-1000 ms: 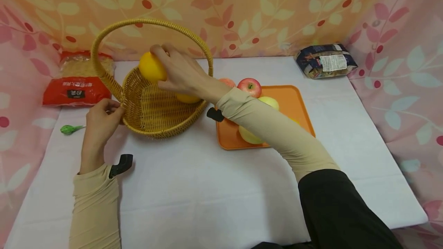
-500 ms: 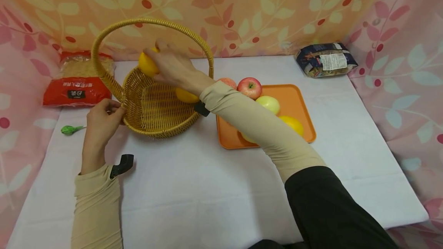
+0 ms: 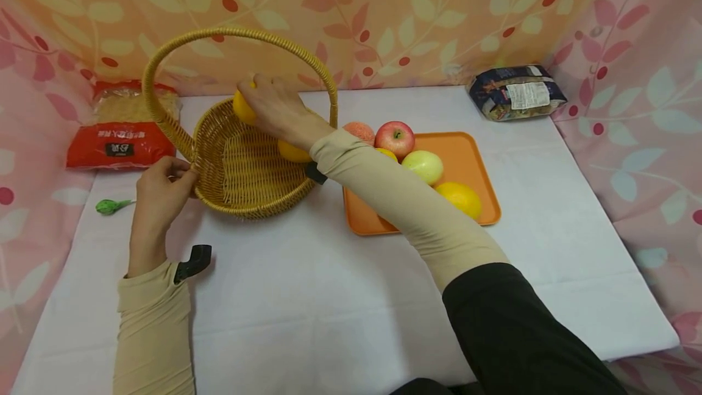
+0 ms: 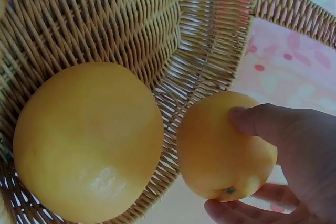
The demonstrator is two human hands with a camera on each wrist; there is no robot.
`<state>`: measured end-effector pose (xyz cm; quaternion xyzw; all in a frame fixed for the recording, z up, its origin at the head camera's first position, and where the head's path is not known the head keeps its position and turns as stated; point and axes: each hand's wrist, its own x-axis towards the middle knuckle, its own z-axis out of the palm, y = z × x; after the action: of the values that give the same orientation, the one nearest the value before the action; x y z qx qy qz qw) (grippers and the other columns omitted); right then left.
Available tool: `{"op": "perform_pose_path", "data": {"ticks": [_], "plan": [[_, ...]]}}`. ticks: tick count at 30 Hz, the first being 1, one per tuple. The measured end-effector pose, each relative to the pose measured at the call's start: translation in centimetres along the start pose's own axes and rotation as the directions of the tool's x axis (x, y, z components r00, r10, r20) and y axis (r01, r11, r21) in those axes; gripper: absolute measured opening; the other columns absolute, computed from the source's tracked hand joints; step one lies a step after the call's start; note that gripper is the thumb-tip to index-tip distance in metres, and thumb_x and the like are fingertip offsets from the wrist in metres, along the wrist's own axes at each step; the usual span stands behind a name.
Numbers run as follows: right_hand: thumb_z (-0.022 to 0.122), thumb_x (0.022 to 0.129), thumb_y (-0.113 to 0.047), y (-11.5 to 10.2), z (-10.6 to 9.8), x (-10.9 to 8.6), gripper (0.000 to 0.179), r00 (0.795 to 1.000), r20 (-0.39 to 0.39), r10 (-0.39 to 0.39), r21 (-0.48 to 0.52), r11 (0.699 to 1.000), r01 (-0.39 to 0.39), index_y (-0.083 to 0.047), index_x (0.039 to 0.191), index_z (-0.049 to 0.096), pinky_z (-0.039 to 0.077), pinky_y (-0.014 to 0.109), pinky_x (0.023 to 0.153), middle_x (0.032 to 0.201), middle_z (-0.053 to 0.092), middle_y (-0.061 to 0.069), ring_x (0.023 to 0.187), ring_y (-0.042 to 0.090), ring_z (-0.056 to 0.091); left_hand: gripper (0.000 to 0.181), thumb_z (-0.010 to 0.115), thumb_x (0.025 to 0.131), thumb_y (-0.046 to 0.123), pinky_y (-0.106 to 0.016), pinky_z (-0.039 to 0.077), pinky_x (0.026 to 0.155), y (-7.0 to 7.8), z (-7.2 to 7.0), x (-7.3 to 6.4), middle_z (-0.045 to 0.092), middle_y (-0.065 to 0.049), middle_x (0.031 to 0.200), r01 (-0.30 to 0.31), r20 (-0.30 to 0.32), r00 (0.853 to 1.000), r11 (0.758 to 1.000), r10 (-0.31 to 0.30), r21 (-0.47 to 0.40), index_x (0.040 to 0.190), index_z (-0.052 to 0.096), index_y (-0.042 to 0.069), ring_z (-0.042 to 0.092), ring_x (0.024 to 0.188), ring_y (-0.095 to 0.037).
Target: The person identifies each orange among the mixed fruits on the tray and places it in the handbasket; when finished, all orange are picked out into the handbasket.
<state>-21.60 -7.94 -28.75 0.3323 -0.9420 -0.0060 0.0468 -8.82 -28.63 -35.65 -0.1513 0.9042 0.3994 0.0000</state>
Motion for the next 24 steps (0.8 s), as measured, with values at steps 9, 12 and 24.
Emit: {"op": "perform_pose_path", "data": {"ticks": [9,12,24], "plan": [[0.046,0.100,-0.016,0.1,0.8,0.2,0.029,1.000,0.021,-0.009,-0.032,0.999,0.010,-0.014,0.128,0.052,0.055,0.031,0.081,0.127,0.055,0.012,0.100,0.025,0.063,0.040,0.049,0.097,0.032,-0.022,0.046,0.054,0.0,0.0,-0.1,0.059,0.000,0.086,-0.004,-0.008,1.000,1.000,0.004,0.000,0.118,0.057,-0.001,0.059,0.056,0.005],[0.047,0.100,-0.015,0.1,1.1,0.4,0.030,0.999,0.027,-0.022,-0.052,0.998,0.023,-0.013,0.129,0.051,0.056,0.033,0.084,0.127,0.056,0.013,0.102,0.025,0.064,0.041,0.048,0.098,0.033,-0.022,0.047,0.055,0.0,0.0,-0.1,0.059,-0.001,0.088,0.004,0.001,1.000,1.000,-0.004,-0.004,0.119,0.056,-0.001,0.059,0.057,0.005],[0.050,0.099,-0.018,-0.1,1.9,1.1,0.042,0.987,0.155,0.033,-0.082,0.996,-0.021,-0.021,0.140,0.040,0.057,0.035,0.085,0.132,0.058,0.009,0.117,0.027,0.059,0.040,0.048,0.097,0.033,-0.024,0.046,0.055,0.0,0.0,-0.1,0.059,-0.002,0.089,0.006,-0.004,1.000,1.000,-0.006,0.006,0.119,0.057,0.000,0.059,0.057,0.005]]}}
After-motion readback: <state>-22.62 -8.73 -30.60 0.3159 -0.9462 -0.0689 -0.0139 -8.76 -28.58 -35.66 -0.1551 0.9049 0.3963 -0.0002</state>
